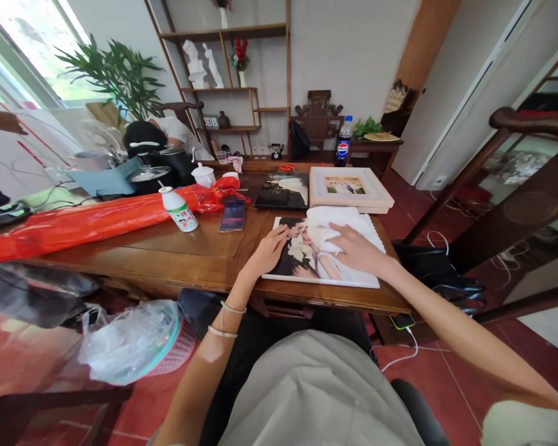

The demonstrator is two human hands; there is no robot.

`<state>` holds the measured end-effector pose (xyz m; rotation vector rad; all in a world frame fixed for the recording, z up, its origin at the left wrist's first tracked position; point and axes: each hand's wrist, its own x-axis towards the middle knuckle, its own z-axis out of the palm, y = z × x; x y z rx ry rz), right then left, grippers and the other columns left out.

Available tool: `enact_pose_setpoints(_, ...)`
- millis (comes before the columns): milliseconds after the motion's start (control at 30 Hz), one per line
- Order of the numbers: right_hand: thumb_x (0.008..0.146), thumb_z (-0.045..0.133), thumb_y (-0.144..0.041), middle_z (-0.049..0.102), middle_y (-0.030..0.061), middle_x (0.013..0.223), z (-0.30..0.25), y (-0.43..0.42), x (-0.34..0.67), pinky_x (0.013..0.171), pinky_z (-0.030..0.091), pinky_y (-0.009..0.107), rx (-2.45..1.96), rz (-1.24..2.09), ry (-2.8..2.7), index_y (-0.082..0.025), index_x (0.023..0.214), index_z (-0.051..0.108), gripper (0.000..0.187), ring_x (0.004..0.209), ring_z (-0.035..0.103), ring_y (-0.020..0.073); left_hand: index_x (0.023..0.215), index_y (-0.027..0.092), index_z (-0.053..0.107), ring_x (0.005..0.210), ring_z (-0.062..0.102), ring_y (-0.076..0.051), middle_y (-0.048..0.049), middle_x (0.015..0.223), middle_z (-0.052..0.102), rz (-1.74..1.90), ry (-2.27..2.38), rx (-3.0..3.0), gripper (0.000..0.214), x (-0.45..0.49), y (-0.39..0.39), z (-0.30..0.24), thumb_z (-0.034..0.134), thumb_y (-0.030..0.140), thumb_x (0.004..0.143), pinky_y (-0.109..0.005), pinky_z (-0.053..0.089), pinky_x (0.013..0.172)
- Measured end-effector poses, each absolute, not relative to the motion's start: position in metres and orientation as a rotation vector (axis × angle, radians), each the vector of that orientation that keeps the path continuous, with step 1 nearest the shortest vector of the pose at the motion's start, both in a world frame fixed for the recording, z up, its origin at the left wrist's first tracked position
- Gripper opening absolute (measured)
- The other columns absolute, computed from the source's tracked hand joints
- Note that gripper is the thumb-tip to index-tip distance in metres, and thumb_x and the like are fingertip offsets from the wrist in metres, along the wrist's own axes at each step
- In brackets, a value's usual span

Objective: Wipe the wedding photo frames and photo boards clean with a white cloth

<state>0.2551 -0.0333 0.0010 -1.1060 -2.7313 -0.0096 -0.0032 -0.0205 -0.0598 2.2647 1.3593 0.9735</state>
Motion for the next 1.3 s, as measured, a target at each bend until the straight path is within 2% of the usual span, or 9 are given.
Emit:
enact_pose_setpoints(100,0.069,0.05,-0.005,0.038,0.0089,0.147,-0.002,-0.093,0.244,0.106,0.025,0.057,-1.043,0.056,-2.76,-0.021,0.102,0.07,0.042,0.137,0.029,0.0328,0.127,0.01,0.054,0.134,0.038,-0.021,-0.0131,0.141,0.045,0.968,1.357,2.287,0.043,-0.003,-0.018,-0.062,0.032,0.026,0.094,-0.038,0.027,0.114)
enact_pose_setpoints(233,0.066,0.055,-0.009,0.032,0.0086,0.15,-0.003,-0.136,0.235,0.11,0.018,0.056,-0.908,0.136,-2.815,-0.02,0.101,0.07,0.04,0.139,0.022,0.0323,0.127,0.01,0.054,0.134,0.038,-0.02,-0.0129,0.142,0.045,0.965,1.348,2.297,0.042,-0.004,-0.017,-0.062,0.033,0.026,0.093,-0.037,0.027,0.114)
enact_pose_setpoints(433,0.076,0.052,-0.012,0.055,0.0109,0.133,0.001,-0.065,0.251,0.107,0.029,0.052,-1.073,0.028,-2.716,-0.019,0.101,0.069,0.031,0.132,0.038,0.029,0.128,0.011,0.053,0.134,0.038,-0.021,-0.0123,0.142,0.045,0.96,1.353,2.276,0.043,-0.004,-0.02,-0.06,0.032,0.028,0.095,-0.038,0.027,0.114)
enact_pose_setpoints(667,0.092,0.042,-0.034,0.063,0.0115,0.122,-0.001,0.008,0.285,0.104,0.035,0.047,-1.35,0.023,-2.554,-0.016,0.115,0.062,0.035,0.117,0.053,0.0305,0.127,0.015,0.054,0.133,0.039,-0.019,-0.0102,0.141,0.046,0.969,1.358,2.263,0.04,-0.004,-0.02,-0.061,0.033,0.027,0.095,-0.038,0.028,0.113)
enact_pose_setpoints(833,0.085,0.048,-0.018,0.049,0.016,0.137,0.001,-0.052,0.275,0.107,0.028,0.055,-1.218,-0.035,-2.705,-0.014,0.101,0.068,0.026,0.135,0.033,0.0331,0.128,0.013,0.053,0.134,0.038,-0.019,-0.0107,0.142,0.045,0.971,1.365,2.269,0.041,-0.003,-0.021,-0.061,0.032,0.027,0.095,-0.037,0.027,0.114)
enact_pose_setpoints(933,0.073,0.051,-0.006,0.032,0.0065,0.15,0.007,-0.111,0.263,0.109,0.024,0.057,-1.164,0.098,-2.808,-0.02,0.101,0.069,0.036,0.139,0.024,0.0327,0.127,0.013,0.054,0.135,0.037,-0.02,-0.0111,0.142,0.045,0.96,1.357,2.284,0.041,-0.003,-0.02,-0.061,0.032,0.026,0.095,-0.037,0.026,0.114)
enact_pose_setpoints(1000,0.07,0.053,-0.005,0.029,0.0022,0.152,0.011,-0.139,0.259,0.111,0.023,0.057,-1.119,0.19,-2.838,-0.024,0.1,0.07,0.039,0.139,0.022,0.0317,0.127,0.012,0.054,0.135,0.037,-0.02,-0.0119,0.142,0.045,0.958,1.349,2.286,0.041,-0.003,-0.02,-0.062,0.032,0.026,0.095,-0.038,0.026,0.114)
enact_pose_setpoints(1167,0.07,0.055,-0.008,0.037,0.0046,0.148,0.018,-0.126,0.262,0.112,0.025,0.052,-1.105,0.196,-2.812,-0.023,0.093,0.071,0.032,0.135,0.035,0.0293,0.127,0.014,0.054,0.135,0.036,-0.021,-0.0107,0.142,0.044,0.96,1.344,2.283,0.041,-0.004,-0.02,-0.06,0.033,0.027,0.094,-0.039,0.026,0.114)
enact_pose_setpoints(1300,0.085,0.051,-0.027,0.056,0.01,0.132,0.011,-0.056,0.277,0.109,0.029,0.051,-1.095,0.08,-2.764,-0.019,0.085,0.069,0.019,0.131,0.04,0.0313,0.126,0.014,0.055,0.133,0.039,-0.02,-0.011,0.14,0.047,0.987,1.335,2.261,0.041,-0.003,-0.021,-0.058,0.032,0.026,0.094,-0.038,0.028,0.113)
